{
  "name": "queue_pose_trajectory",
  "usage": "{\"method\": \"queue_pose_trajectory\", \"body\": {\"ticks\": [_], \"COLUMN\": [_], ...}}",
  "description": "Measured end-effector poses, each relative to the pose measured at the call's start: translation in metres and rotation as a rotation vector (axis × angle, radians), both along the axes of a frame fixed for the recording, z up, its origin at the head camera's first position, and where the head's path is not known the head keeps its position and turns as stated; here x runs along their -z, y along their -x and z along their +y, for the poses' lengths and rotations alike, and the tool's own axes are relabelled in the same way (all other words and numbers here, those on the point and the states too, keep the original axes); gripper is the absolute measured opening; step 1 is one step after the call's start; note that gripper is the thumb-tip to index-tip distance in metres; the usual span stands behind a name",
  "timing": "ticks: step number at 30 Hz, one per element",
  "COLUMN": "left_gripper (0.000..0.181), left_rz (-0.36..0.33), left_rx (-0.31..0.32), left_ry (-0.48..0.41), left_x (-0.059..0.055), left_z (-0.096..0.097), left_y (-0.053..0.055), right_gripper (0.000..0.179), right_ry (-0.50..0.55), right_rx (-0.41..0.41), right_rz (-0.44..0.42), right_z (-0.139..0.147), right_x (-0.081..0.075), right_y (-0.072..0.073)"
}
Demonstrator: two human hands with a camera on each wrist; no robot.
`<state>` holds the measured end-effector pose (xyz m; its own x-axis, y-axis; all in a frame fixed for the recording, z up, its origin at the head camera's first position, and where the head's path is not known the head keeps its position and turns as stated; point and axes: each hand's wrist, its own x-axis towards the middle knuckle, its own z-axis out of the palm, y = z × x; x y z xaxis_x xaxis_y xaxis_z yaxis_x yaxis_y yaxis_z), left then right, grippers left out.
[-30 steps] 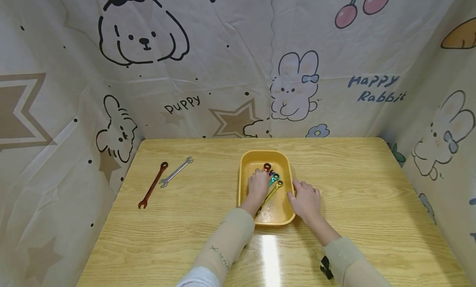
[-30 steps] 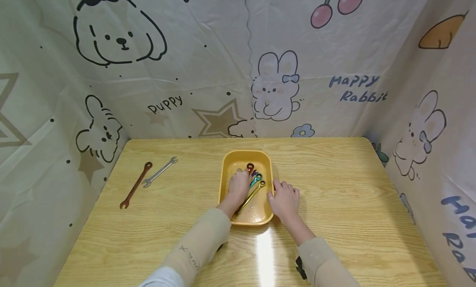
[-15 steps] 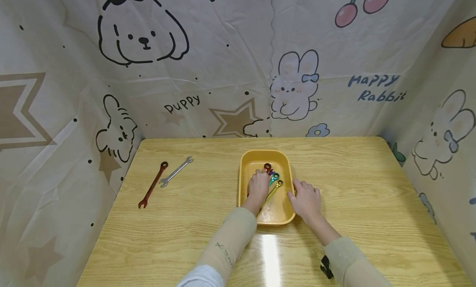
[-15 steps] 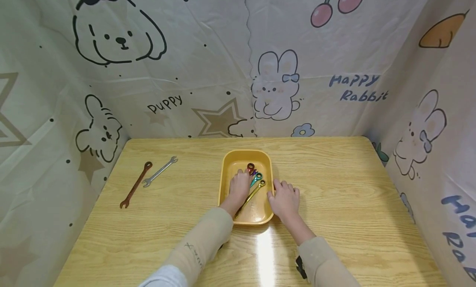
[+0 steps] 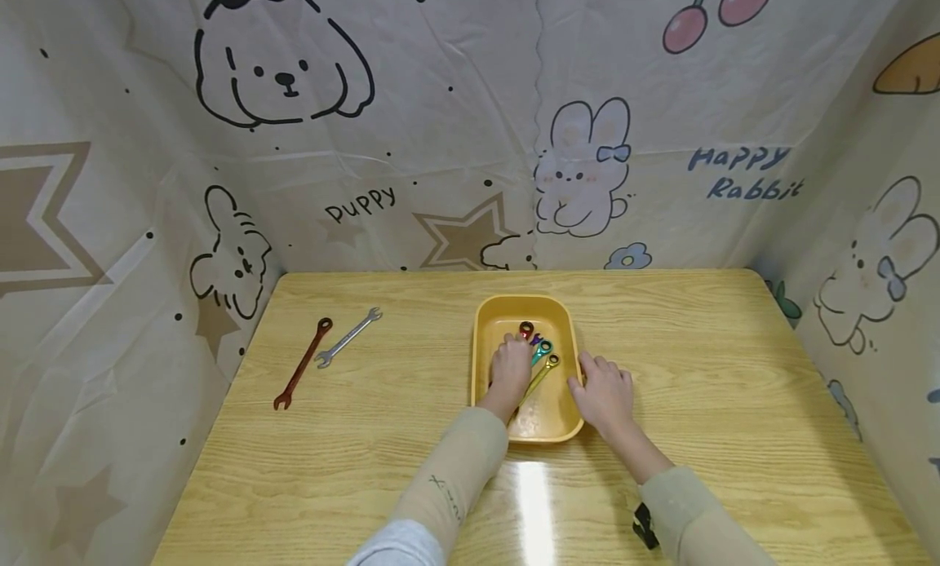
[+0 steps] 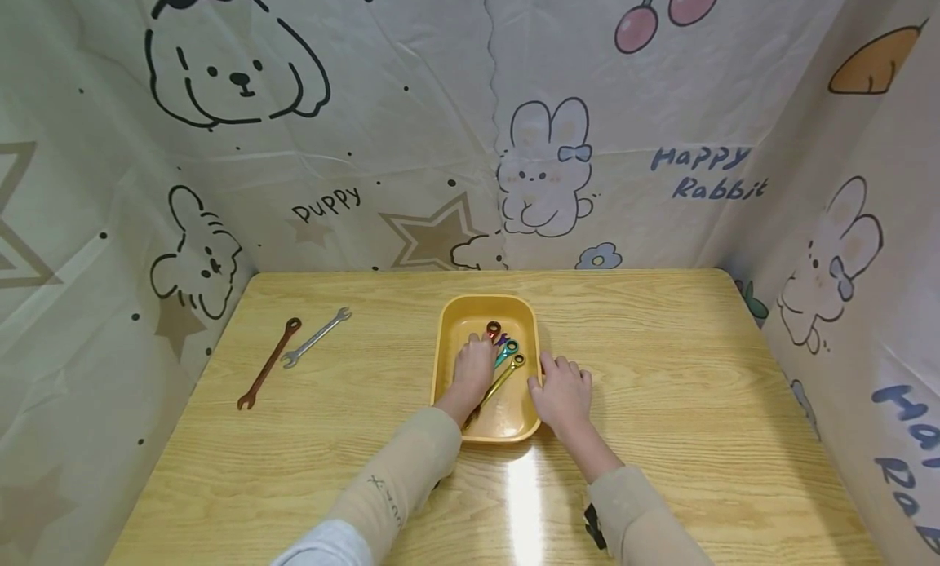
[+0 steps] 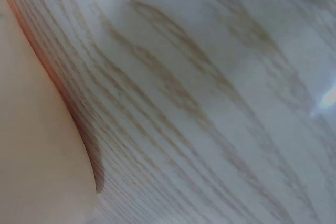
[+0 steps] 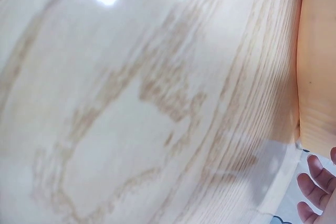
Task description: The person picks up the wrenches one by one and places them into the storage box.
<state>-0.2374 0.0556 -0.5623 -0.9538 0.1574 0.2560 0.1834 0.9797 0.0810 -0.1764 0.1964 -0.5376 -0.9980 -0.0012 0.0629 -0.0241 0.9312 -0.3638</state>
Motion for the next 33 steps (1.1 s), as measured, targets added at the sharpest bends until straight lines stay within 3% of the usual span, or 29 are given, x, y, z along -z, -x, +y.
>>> {"method": "queue_pose_trajectory", "body": {"ticks": [11,20,28,33], "left_gripper": [0.013,0.012,0.012,0.012], "left_rz": [0.065,0.085,0.071,0.107], "left_rx": [-0.004,-0.009,0.001,0.006], "left_ry": [0.177,0.201,0.215,0.203], "left_x": [0.0047,0.0061,0.0055,0.0056], "left_z": [0.0025,0.0026,0.0018,0.0017], "left_y": [0.0,-0.0005,-0.0015,-0.0021], "right_gripper": [0.029,0.036,0.029,0.027], "right_ry": [0.001,-0.002,0.007,0.007], "right_rx": [-0.002,0.0,0.001,0.0], "right_rz": [0.004,-0.008,-0.006,-0.002], "right_z": [0.0004,0.0,0.0,-0.0002], "right_x": [0.0002,-0.0005,0.0,-0.0002], "right_y": [-0.0004,-0.0008,-0.0007,-0.0007]}}
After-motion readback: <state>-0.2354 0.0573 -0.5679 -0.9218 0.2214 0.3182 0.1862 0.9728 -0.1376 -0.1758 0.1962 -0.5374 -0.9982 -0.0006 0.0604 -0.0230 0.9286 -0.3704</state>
